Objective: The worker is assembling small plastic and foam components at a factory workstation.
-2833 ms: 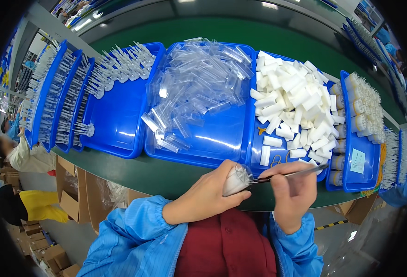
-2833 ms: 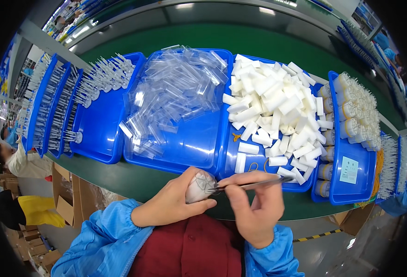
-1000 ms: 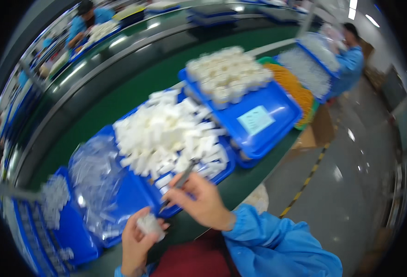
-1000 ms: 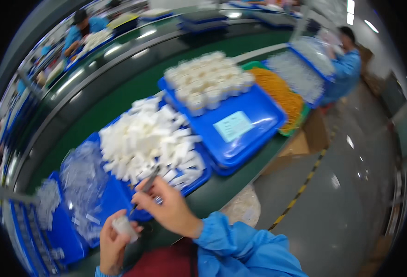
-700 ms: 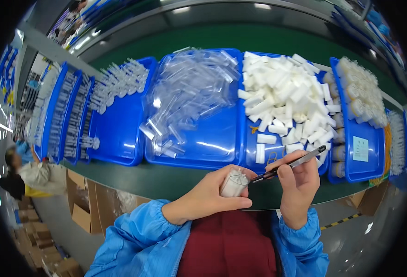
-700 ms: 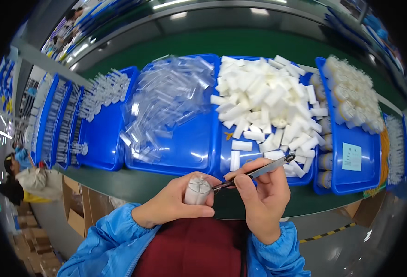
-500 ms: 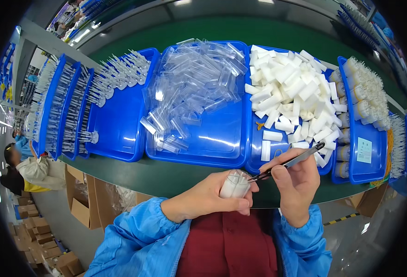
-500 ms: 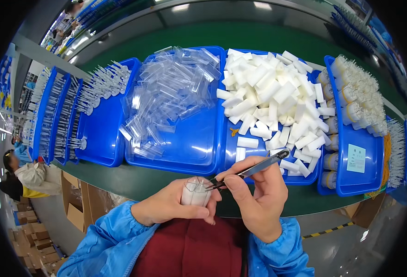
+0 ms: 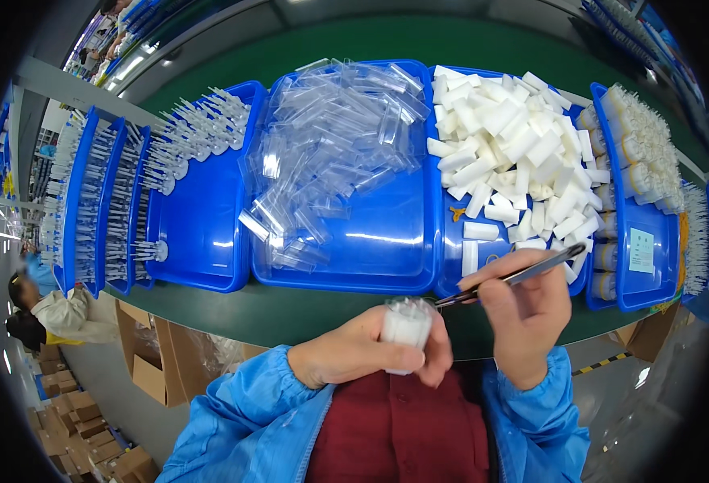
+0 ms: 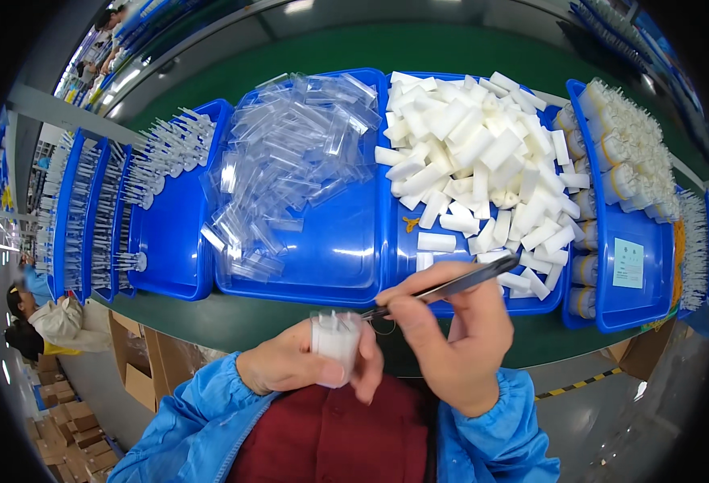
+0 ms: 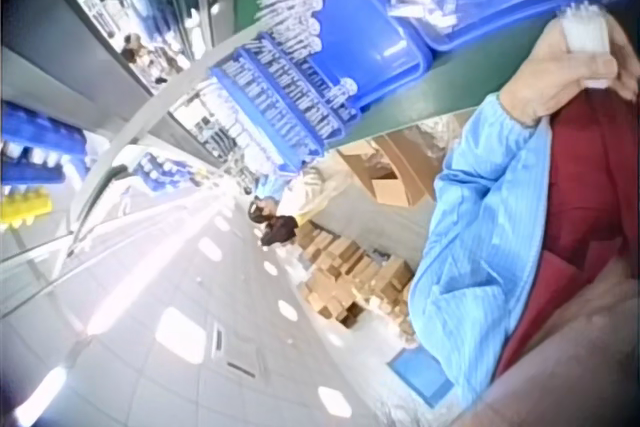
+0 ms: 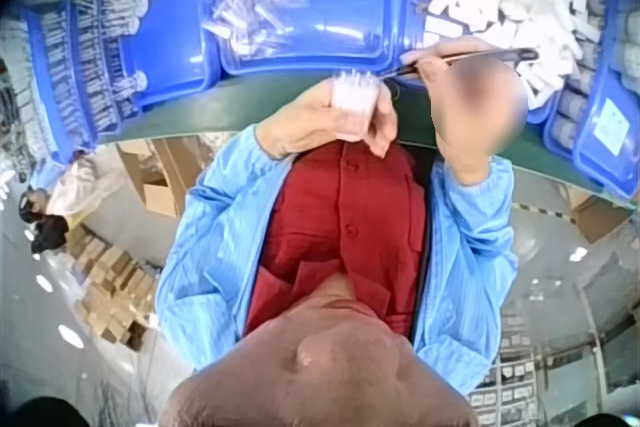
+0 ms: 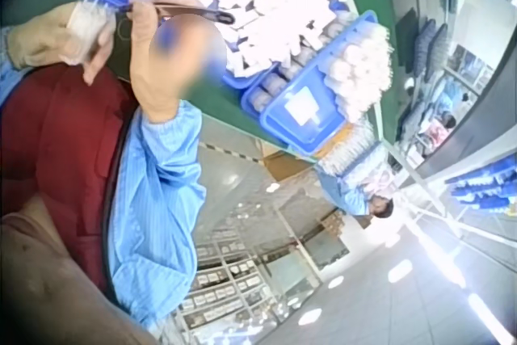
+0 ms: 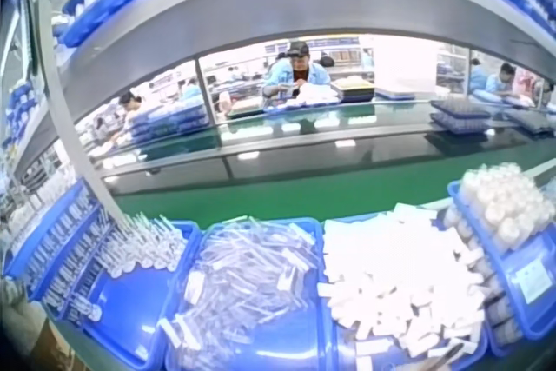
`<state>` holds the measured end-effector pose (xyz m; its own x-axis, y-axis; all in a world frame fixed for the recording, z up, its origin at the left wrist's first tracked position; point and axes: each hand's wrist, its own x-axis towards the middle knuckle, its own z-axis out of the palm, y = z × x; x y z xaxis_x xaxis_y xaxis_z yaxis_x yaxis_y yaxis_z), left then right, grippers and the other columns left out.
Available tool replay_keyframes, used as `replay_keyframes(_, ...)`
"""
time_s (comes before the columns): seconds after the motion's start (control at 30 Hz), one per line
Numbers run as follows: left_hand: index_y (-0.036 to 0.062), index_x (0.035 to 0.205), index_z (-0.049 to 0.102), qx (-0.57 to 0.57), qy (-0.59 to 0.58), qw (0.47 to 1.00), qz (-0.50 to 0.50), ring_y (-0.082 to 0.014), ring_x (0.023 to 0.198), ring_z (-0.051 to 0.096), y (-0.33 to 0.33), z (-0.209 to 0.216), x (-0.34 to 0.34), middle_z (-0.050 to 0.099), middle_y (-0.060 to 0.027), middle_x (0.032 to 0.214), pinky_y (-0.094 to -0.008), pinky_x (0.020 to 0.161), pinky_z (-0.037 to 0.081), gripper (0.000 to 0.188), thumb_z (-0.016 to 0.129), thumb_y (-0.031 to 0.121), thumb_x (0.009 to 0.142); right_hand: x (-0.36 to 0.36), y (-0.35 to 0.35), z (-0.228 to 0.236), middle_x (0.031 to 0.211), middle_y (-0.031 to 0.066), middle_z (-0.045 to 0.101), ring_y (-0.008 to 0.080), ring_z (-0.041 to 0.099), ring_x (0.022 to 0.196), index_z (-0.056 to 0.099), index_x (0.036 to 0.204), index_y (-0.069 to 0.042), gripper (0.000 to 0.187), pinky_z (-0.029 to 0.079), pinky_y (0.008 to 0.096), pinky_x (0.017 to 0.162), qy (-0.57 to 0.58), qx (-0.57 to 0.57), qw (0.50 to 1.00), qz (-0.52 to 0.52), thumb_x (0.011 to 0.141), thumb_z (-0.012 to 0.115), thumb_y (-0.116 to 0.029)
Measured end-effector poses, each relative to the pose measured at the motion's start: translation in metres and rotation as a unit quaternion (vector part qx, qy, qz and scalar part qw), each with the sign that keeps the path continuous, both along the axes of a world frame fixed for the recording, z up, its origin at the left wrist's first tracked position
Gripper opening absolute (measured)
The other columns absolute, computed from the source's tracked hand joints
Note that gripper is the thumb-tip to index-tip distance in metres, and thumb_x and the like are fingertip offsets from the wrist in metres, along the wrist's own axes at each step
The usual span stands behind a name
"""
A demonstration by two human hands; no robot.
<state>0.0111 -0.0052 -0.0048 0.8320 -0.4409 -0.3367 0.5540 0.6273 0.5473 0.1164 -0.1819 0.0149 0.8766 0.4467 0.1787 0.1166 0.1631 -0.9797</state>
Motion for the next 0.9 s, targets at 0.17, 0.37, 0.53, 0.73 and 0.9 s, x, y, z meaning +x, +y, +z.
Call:
replay_keyframes(0.17, 0.0044, 0.124, 0.054, -0.034, 0.002, 0.998, 0.048, -0.0162, 0.087, 0.060, -0.001, -0.014, -0.003, 0.058, -0.0040, 0.099, -0.0289, 0.077, 0.049, 0.047, 0.076, 0.024, 0.088, 0.001, -0.004, -0.001, 0.092, 0.0162, 0.069, 0.0157, 0.068, 0.084, 0.053, 0.109, 0.006, 0.023, 0.056, 0.0270, 0.075, 0.081, 0.029, 0.996, 0.003, 0.096, 0.067, -0.007)
replay_keyframes(0.37, 0.0037, 0.133, 0.050, -0.166, 0.089, 0.978, 0.087, -0.0198, 0.089, 0.065, -0.006, -0.008, -0.003, 0.064, -0.0077, 0.101, -0.0317, 0.081, 0.053, 0.056, 0.077, 0.025, 0.089, -0.001, -0.005, -0.005, 0.093, 0.0163, 0.069, 0.0166, 0.069, 0.084, 0.052, 0.109, 0.006, 0.024, 0.058, 0.0285, 0.075, 0.106, 0.049, 0.993, 0.000, 0.096, 0.067, -0.008)
replay_keyframes(0.53, 0.0029, 0.125, 0.053, -0.045, 0.056, 0.997, 0.042, -0.0202, 0.082, 0.064, -0.007, -0.013, -0.005, 0.064, -0.0097, 0.096, -0.0340, 0.076, 0.053, 0.053, 0.080, 0.024, 0.085, -0.001, -0.007, -0.006, 0.093, 0.0160, 0.069, 0.0181, 0.070, 0.086, 0.052, 0.110, 0.006, 0.024, 0.059, 0.0291, 0.076, 0.130, 0.059, 0.990, 0.002, 0.096, 0.067, -0.007)
replay_keyframes(0.73, 0.0063, 0.108, 0.059, 0.098, 0.059, 0.993, -0.016, -0.0093, 0.076, 0.062, -0.011, 0.008, 0.003, 0.062, -0.0009, 0.089, -0.0227, 0.067, 0.051, 0.033, 0.081, 0.006, 0.083, -0.005, -0.011, -0.005, 0.093, 0.0136, 0.068, 0.0168, 0.069, 0.086, 0.055, 0.110, 0.005, 0.024, 0.058, 0.0282, 0.074, 0.139, 0.033, 0.989, 0.049, 0.093, 0.070, -0.003)
replay_keyframes(0.9, 0.0064, 0.108, 0.058, 0.125, 0.053, 0.991, -0.017, -0.0087, 0.078, 0.061, -0.013, 0.008, 0.003, 0.061, 0.0000, 0.093, -0.0221, 0.068, 0.051, 0.034, 0.081, 0.005, 0.083, -0.009, -0.015, -0.013, 0.094, 0.0094, 0.070, 0.0143, 0.067, 0.083, 0.060, 0.109, 0.004, 0.025, 0.055, 0.0277, 0.071, 0.145, -0.021, 0.985, 0.088, 0.089, 0.074, -0.003)
